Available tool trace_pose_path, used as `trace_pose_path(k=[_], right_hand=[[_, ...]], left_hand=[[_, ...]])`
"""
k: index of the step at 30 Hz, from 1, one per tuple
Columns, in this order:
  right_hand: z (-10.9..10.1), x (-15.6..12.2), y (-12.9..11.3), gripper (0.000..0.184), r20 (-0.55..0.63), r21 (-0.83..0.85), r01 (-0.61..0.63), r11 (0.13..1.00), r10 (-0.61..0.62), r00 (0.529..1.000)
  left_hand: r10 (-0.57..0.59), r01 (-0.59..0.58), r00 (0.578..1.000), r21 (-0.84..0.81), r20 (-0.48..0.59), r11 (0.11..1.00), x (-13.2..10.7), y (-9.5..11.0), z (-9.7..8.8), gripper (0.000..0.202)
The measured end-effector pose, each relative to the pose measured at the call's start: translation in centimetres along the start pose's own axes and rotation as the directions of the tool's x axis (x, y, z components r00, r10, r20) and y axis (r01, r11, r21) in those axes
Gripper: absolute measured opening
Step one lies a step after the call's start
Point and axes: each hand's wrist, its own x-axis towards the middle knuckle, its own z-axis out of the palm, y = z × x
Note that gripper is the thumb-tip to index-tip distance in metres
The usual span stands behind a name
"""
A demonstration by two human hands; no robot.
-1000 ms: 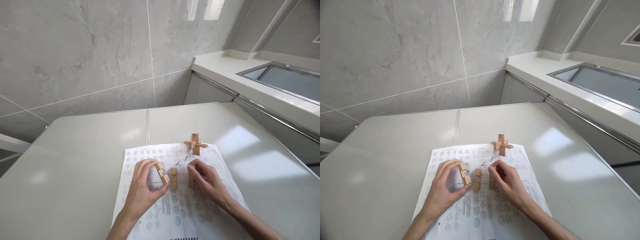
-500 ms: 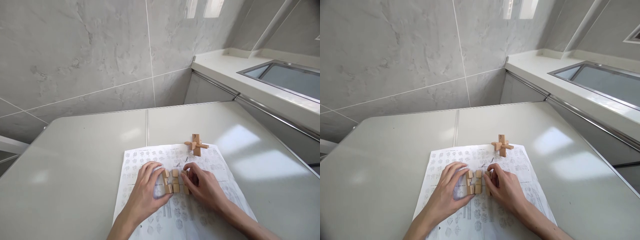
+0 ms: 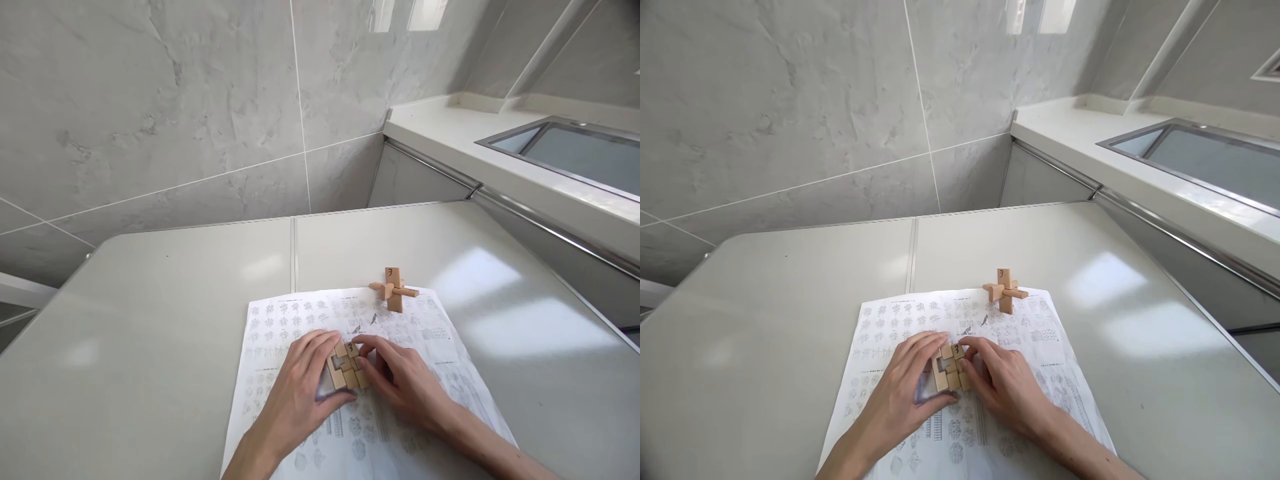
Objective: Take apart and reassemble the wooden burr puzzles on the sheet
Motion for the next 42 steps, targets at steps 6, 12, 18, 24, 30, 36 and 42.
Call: trace_pose_path(k=[6, 12, 18, 24, 30, 36, 42], right_hand=[[-0.1, -0.2, -0.2, 0.030, 0.089, 0.074, 0.036, 0.997, -0.043, 0.995], [-0.2, -0.5, -0.5, 0.030, 0.185, 0.061, 0.060, 0.996, -0.070, 0.980], [-0.2, -0.5, -0.4, 0.029, 0.169, 0.110, 0.035, 0.993, -0.054, 0.984], [-0.2, -0.6, -0.3, 0.033, 0.134, 0.093, 0.024, 0.995, -0.036, 0.990], [-0.2, -0.6, -0.4, 0.029, 0.139, 0.053, 0.034, 0.998, -0.041, 0.989], [0.0, -0.6, -0.3, 0.029, 0.142, 0.047, 0.090, 0.995, -0.096, 0.985], [-0.1, -0.6, -0.4, 0.030, 0.139, 0.038, 0.109, 0.993, -0.114, 0.984]], left_hand=[[0.005, -0.006, 1.000, -0.011, -0.012, 1.000, 0.1, 0.1, 0.0, 0.091], [0.038, -0.039, 0.994, -0.006, -0.098, 0.999, 0.0, 0.0, 0.6, 0.079], [0.058, -0.056, 0.989, 0.015, -0.136, 0.998, -0.3, -0.4, 1.1, 0.072], [-0.026, 0.025, 0.971, -0.010, -0.237, 1.000, -0.3, -1.1, -0.1, 0.066], [-0.168, 0.193, 0.887, 0.014, -0.431, 0.981, 0.0, -3.4, -2.9, 0.058], [-0.258, 0.308, 0.814, 0.011, -0.520, 0.951, -0.3, -5.4, -5.5, 0.061], [-0.260, 0.333, 0.809, 0.048, -0.527, 0.942, -0.4, -6.5, -6.1, 0.063]])
